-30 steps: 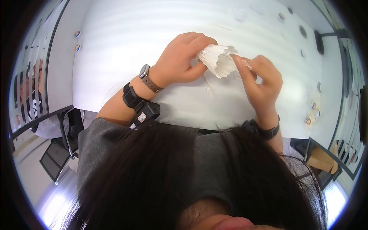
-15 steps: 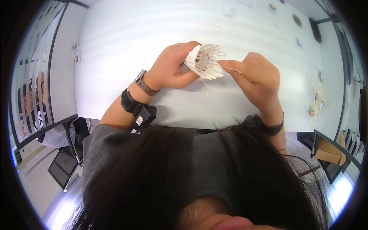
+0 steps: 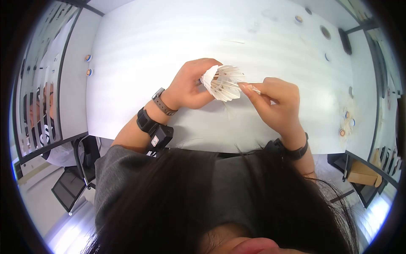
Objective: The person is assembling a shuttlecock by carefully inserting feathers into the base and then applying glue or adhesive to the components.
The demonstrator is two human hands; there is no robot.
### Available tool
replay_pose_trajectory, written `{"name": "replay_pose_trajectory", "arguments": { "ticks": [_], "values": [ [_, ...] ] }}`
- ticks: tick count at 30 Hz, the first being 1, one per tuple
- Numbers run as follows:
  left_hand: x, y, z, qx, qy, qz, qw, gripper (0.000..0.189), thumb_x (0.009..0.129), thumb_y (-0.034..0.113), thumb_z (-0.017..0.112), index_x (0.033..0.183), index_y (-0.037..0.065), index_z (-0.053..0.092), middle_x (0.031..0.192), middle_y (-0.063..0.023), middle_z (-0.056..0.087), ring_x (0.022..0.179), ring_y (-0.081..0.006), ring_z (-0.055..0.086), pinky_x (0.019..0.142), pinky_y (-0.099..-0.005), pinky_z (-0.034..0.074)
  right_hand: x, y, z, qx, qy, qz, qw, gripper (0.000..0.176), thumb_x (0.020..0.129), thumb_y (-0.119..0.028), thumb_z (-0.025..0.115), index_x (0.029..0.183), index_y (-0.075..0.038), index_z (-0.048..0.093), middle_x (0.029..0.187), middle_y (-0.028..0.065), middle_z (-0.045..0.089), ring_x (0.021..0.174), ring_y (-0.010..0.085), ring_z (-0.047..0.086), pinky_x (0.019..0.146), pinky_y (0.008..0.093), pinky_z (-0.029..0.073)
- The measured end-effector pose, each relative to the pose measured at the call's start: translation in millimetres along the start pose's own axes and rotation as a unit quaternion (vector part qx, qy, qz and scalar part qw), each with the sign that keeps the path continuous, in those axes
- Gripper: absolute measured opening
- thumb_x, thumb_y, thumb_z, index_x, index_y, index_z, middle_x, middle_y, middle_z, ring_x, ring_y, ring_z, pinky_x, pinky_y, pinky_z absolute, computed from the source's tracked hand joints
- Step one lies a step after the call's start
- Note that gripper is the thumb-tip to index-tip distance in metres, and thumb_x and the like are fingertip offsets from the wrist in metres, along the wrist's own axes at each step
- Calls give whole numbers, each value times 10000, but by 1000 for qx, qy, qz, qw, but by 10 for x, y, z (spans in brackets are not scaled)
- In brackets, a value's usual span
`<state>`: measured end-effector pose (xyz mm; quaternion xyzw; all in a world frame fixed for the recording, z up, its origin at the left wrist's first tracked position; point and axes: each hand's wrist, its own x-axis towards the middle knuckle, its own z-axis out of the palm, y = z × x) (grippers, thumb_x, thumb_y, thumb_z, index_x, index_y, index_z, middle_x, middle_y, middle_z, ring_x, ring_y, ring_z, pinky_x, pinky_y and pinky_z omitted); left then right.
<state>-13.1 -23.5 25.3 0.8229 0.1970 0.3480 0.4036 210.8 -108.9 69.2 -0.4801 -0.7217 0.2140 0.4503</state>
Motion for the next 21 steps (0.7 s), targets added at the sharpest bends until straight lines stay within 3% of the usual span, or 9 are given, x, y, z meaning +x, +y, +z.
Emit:
{"name": "replay_pose_trajectory", "arguments": {
  "ticks": [3,7,10,15,18,21],
  "values": [
    [-6,19,27,19,11,12,1000,311,723,170,678,992,17,648,849,-120,673,728,-290,636,679,-349,503,-29,11,9,46,-16,85,995,88,843,-88,778,821,-5,763,512,-19,407,490,53,310,465,254,216],
    [-2,17,20,66,29,43,997,312,716,184,690,981,26,641,828,-109,663,704,-295,623,656,-351,491,-53,37,34,191,-19,213,958,155,872,-122,776,837,28,756,583,-64,510,547,9,335,476,225,228],
    [-1,-5,41,49,33,44,997,333,717,203,705,992,28,637,818,-104,659,696,-292,621,642,-356,483,-55,72,58,235,-21,238,942,152,876,-126,775,855,24,761,604,-68,533,552,7,347,482,211,234],
    [-14,-27,31,42,1,42,998,372,690,193,731,1016,41,637,849,-84,663,732,-246,632,696,-331,502,-51,138,65,245,-16,225,943,125,884,-106,758,938,5,777,639,-51,552,591,22,385,506,228,271],
    [-18,-19,21,43,-13,50,998,370,684,194,736,1007,50,629,832,-80,650,725,-251,622,692,-336,495,-33,110,36,154,-61,180,970,118,872,-103,761,938,-7,779,599,-34,513,567,36,367,500,243,266],
    [10,28,26,62,-6,44,997,335,723,215,703,991,37,608,833,-96,646,724,-306,620,664,-373,488,-25,98,18,116,-32,156,980,124,858,-109,765,921,-2,773,568,-19,472,540,50,346,485,257,256]
  ]
}}
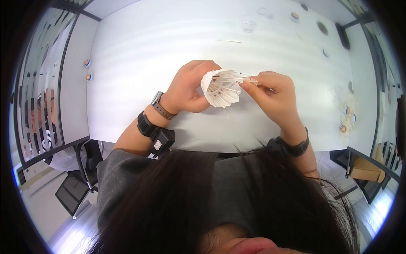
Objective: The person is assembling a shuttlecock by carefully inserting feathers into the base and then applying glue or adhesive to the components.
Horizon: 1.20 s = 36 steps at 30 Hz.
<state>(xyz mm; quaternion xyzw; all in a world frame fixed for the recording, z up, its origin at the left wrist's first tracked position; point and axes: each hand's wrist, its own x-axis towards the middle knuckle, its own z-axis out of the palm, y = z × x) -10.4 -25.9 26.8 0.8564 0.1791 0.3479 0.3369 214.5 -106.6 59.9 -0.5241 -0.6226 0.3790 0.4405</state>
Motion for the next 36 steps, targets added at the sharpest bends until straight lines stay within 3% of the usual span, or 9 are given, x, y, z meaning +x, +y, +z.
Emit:
{"name": "replay_pose_trajectory", "arguments": {
  "ticks": [8,15,19,24,36],
  "values": [
    [-2,-2,43,1,9,-4,1000,345,736,203,695,1023,36,600,860,-106,653,740,-314,625,676,-373,492,8,-42,-43,27,12,-37,999,116,868,-85,732,817,19,734,561,5,509,517,62,367,477,258,257],
    [-5,-9,46,15,10,-24,1000,345,749,201,687,1040,33,608,904,-115,675,778,-314,646,704,-366,508,22,-128,-135,-83,17,-100,991,109,858,-60,707,777,13,715,549,34,502,501,104,401,478,269,292],
    [-22,-22,54,3,21,-41,999,356,757,201,689,1062,29,622,920,-115,679,790,-310,654,709,-360,513,34,-57,-97,-152,27,-214,965,23,833,-31,706,823,-20,724,574,52,524,486,165,466,466,295,347],
    [-30,-3,50,-12,27,-68,997,361,766,200,692,1078,28,632,920,-117,680,787,-304,657,706,-353,516,61,-75,-113,-234,15,-276,932,92,825,-75,738,914,-61,722,663,34,552,529,200,519,477,323,392],
    [10,22,51,43,3,-8,999,308,773,221,690,1019,51,617,867,-100,679,748,-301,644,673,-370,490,58,-30,-68,-272,37,-299,914,115,802,-93,756,812,-65,644,663,28,551,540,196,529,484,329,402]
  ]
}}
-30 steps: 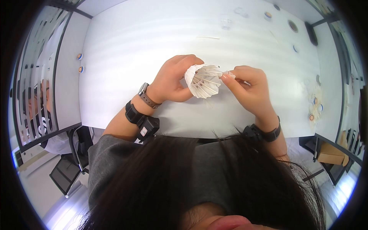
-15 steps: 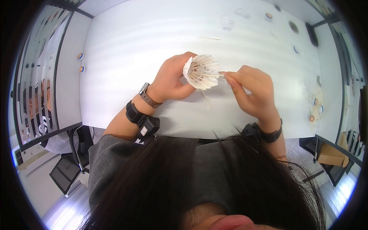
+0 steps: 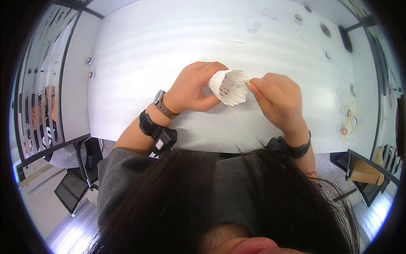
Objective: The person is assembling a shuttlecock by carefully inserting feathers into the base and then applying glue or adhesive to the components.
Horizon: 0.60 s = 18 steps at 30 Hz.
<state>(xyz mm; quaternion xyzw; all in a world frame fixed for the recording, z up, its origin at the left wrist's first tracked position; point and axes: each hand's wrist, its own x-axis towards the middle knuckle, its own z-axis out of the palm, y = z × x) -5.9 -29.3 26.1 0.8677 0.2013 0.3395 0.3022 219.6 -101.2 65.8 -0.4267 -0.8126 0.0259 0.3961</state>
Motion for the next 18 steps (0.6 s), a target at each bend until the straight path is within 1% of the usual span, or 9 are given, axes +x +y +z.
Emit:
{"name": "replay_pose_trajectory", "arguments": {
  "ticks": [3,4,7,8,14,18],
  "values": [
    [1,2,11,19,8,-6,1000,308,776,231,691,1014,53,613,858,-100,678,744,-300,643,665,-371,488,-5,-17,-3,-14,-6,-7,1000,127,798,-99,761,797,-68,638,653,20,538,534,191,520,479,327,393],
    [-11,-11,-5,26,-14,-19,999,318,778,235,690,1025,52,607,879,-107,678,752,-307,644,667,-372,493,-8,-13,15,-6,3,-9,1000,124,797,-92,762,788,-66,640,651,22,539,531,189,520,477,323,391],
    [-2,-23,20,31,12,4,999,344,775,234,692,1050,50,596,915,-117,680,780,-316,648,687,-376,506,-9,-32,34,6,20,1,1000,122,798,-79,757,768,-62,641,641,26,535,527,190,519,473,323,389],
    [-2,-27,24,23,15,2,1000,355,770,230,699,1059,52,593,926,-118,680,792,-319,650,696,-377,509,-10,-41,35,14,24,14,1000,104,795,-52,744,755,-51,649,640,37,557,535,199,534,476,324,402],
    [-10,-7,-3,-20,9,-14,1000,413,734,193,745,1097,69,591,978,-111,681,833,-330,658,730,-384,521,-44,-97,80,130,35,87,987,36,792,-25,705,769,-36,679,648,66,611,553,223,567,492,325,431],
    [3,20,4,-13,20,-7,1000,404,742,197,743,1097,71,595,986,-104,681,832,-324,659,736,-381,523,-43,-114,74,130,36,96,986,36,796,-32,701,768,-41,680,633,68,605,548,222,566,488,325,429]
  ]
}}
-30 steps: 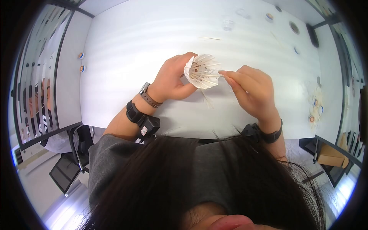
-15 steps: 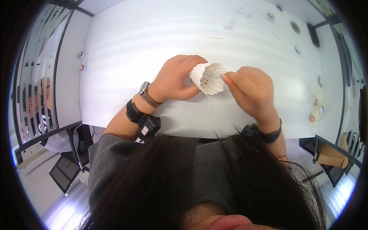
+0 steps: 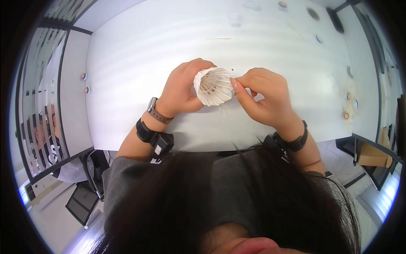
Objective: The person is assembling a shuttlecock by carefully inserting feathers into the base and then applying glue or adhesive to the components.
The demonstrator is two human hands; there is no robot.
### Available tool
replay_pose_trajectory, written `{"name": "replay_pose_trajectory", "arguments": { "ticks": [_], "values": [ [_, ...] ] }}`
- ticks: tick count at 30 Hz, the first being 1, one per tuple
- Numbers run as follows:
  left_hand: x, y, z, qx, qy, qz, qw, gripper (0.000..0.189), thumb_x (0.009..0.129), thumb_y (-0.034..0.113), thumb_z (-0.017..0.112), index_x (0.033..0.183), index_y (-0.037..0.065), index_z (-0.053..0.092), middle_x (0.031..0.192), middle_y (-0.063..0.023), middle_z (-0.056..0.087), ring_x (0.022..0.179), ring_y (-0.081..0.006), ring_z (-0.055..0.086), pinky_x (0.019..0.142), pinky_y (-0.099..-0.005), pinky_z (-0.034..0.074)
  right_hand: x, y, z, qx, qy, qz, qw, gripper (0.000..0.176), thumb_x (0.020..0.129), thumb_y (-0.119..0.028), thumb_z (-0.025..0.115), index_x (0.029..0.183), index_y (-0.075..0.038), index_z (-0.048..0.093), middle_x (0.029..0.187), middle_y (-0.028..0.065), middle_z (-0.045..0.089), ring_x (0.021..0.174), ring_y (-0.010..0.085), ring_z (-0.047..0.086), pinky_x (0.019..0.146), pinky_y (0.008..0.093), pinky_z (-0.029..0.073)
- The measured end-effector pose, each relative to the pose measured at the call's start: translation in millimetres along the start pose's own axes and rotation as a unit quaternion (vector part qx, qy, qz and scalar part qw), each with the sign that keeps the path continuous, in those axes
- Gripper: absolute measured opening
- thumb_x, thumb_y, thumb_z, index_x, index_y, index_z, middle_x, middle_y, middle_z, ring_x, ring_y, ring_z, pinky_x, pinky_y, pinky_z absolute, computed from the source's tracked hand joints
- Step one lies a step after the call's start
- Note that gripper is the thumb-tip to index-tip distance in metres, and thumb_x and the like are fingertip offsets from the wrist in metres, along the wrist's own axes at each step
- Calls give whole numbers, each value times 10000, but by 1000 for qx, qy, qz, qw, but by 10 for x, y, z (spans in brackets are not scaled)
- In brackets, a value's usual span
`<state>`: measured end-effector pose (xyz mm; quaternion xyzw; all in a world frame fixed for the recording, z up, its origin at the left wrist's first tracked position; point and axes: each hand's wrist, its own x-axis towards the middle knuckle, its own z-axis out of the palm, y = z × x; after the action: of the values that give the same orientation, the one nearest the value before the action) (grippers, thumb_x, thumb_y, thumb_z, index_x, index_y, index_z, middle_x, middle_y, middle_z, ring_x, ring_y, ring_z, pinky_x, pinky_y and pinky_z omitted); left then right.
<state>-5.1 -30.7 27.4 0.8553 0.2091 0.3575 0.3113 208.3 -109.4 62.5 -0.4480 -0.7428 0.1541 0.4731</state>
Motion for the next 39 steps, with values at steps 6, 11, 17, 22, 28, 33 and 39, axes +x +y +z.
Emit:
{"name": "replay_pose_trajectory", "arguments": {
  "ticks": [6,11,17,22,28,33,39],
  "values": [
    [-9,-9,6,-6,-6,5,1000,403,743,200,744,1097,73,597,985,-103,681,834,-316,661,739,-377,524,-3,-2,-5,5,-1,3,1000,72,802,-43,700,744,-45,658,614,65,589,530,223,551,476,329,410],
    [-14,-17,24,1,-10,2,1000,407,744,202,745,1099,71,596,971,-105,679,826,-317,658,732,-379,520,1,4,-9,7,5,1,1000,72,802,-43,700,743,-44,660,612,65,590,524,219,549,473,326,407],
    [1,0,12,18,-15,7,1000,406,750,212,745,1099,70,593,968,-100,679,825,-317,657,729,-375,516,-1,8,-5,-5,0,-5,1000,65,803,-49,703,751,-43,665,613,60,589,517,210,541,471,320,405],
    [6,-12,9,20,-15,14,1000,410,755,220,749,1104,78,588,974,-99,676,823,-316,655,721,-375,513,-13,20,5,16,-6,23,1000,44,820,-55,698,784,-41,679,631,54,605,518,190,546,472,302,413],
    [1,-10,0,22,-9,11,1000,415,762,229,755,1104,70,581,950,-101,663,803,-312,646,701,-381,505,-6,13,-17,58,-27,70,995,60,858,-58,679,860,-19,725,665,71,641,526,180,561,478,282,424],
    [-19,-10,17,24,-1,-1,1000,407,775,200,748,1109,64,559,933,-106,653,789,-316,638,695,-382,502,-6,10,-24,68,-27,100,992,72,880,-64,672,878,-20,729,666,78,634,532,192,561,482,292,425],
    [-28,-47,23,51,-26,-6,998,368,792,163,733,1089,60,542,912,-113,637,781,-329,622,680,-393,493,-3,12,-25,27,-34,98,994,82,894,-73,662,875,-15,717,663,93,619,539,216,560,485,309,424]
  ]
}}
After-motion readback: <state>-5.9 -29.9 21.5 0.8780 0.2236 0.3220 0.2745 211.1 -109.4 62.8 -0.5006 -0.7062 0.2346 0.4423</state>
